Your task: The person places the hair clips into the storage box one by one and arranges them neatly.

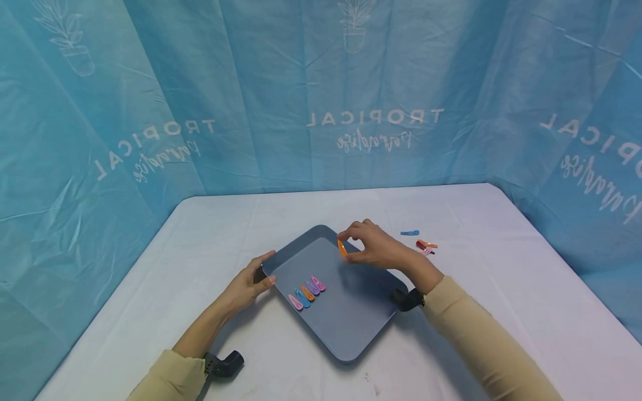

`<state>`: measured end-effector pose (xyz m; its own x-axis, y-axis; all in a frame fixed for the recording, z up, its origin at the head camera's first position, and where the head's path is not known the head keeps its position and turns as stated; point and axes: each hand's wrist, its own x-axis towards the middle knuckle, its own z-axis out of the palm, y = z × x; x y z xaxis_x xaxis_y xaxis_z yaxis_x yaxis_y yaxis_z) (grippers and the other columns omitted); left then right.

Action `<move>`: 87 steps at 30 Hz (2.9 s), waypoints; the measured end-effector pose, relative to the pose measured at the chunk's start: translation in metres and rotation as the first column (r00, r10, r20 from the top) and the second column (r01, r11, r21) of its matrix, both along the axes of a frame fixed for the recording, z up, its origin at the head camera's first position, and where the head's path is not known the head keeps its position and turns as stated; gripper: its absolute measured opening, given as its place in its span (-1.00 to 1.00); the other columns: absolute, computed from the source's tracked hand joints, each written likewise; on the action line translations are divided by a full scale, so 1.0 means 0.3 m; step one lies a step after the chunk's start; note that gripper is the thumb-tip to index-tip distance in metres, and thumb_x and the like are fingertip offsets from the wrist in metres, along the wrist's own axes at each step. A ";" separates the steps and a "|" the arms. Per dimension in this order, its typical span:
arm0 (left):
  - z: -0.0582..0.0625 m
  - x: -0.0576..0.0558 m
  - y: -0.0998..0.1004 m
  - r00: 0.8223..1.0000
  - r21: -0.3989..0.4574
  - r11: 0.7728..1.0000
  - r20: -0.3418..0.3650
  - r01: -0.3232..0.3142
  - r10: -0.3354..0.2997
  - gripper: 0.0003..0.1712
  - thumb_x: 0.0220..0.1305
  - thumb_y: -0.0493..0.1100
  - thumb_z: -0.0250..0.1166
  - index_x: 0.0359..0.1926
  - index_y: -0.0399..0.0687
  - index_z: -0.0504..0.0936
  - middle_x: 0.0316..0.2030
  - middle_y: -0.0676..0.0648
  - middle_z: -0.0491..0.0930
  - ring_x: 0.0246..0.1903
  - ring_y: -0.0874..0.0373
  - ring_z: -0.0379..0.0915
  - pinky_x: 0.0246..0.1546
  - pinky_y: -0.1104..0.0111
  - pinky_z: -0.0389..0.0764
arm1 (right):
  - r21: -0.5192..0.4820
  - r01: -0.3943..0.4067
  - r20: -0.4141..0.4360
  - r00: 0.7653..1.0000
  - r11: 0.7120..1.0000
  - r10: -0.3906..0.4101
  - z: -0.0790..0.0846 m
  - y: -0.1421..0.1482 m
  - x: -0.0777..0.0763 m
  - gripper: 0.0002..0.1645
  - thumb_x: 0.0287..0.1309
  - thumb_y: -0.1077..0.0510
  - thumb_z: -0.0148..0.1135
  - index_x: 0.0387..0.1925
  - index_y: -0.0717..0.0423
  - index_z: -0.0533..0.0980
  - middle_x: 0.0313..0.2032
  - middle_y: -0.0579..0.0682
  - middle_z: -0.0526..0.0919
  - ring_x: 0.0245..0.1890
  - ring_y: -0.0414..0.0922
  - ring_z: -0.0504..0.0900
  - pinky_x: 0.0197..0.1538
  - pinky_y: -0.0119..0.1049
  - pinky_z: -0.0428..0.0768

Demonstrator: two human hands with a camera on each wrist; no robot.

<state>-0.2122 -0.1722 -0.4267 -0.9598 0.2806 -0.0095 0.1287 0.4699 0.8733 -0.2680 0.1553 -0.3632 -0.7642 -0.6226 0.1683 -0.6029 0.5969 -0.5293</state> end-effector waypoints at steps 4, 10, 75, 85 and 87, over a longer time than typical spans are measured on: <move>0.015 0.007 0.005 1.000 -0.004 1.000 0.004 0.006 -0.006 -0.25 0.36 -0.15 0.13 0.47 0.03 0.01 0.46 -0.23 -0.04 0.45 -0.26 -0.22 0.32 -0.18 0.10 | 0.013 -0.036 0.009 0.999 0.999 0.036 -0.005 -0.024 -0.010 -0.45 0.05 0.12 0.36 0.14 -0.01 0.50 0.05 -0.07 0.55 0.02 -0.08 0.39 0.02 -0.02 0.48; 0.006 0.005 0.003 1.000 -0.003 1.000 0.000 0.002 -0.002 -0.25 0.36 -0.13 0.14 0.47 0.05 0.02 0.45 -0.22 -0.03 0.45 -0.25 -0.22 0.33 -0.19 0.06 | 0.022 -0.093 0.026 0.995 0.995 0.093 -0.024 -0.059 -0.028 -0.45 0.08 0.09 0.34 0.15 0.03 0.49 0.07 -0.04 0.54 0.05 0.00 0.40 0.08 0.03 0.47; 0.003 0.008 0.003 1.000 0.010 1.000 0.006 -0.018 0.018 -0.25 0.34 -0.10 0.17 0.46 0.13 0.06 0.45 -0.17 0.00 0.45 -0.20 -0.17 0.34 -0.16 0.07 | 0.277 -0.213 0.095 0.976 0.937 0.194 -0.147 -0.159 -0.031 -0.43 0.06 -0.01 0.36 0.14 -0.07 0.51 0.07 -0.09 0.46 0.00 -0.15 0.30 0.06 -0.19 0.40; 0.004 0.005 0.004 1.000 0.001 1.000 -0.006 -0.005 0.005 -0.24 0.34 -0.10 0.16 0.47 0.09 0.03 0.45 -0.19 -0.02 0.45 -0.22 -0.18 0.33 -0.18 0.07 | 0.255 -0.208 0.107 0.977 0.945 0.186 -0.116 -0.153 -0.019 -0.41 0.04 -0.02 0.36 0.14 -0.02 0.51 0.05 -0.09 0.51 -0.01 -0.14 0.34 0.06 -0.18 0.44; 0.005 0.004 0.004 1.000 0.002 1.000 -0.008 -0.004 0.004 -0.24 0.34 -0.10 0.16 0.47 0.09 0.03 0.45 -0.19 -0.02 0.45 -0.22 -0.19 0.34 -0.17 0.07 | 0.246 -0.196 0.102 0.979 0.949 0.175 -0.102 -0.148 -0.014 -0.42 0.05 -0.01 0.36 0.14 0.01 0.50 0.06 -0.08 0.52 0.02 -0.12 0.36 0.09 -0.15 0.45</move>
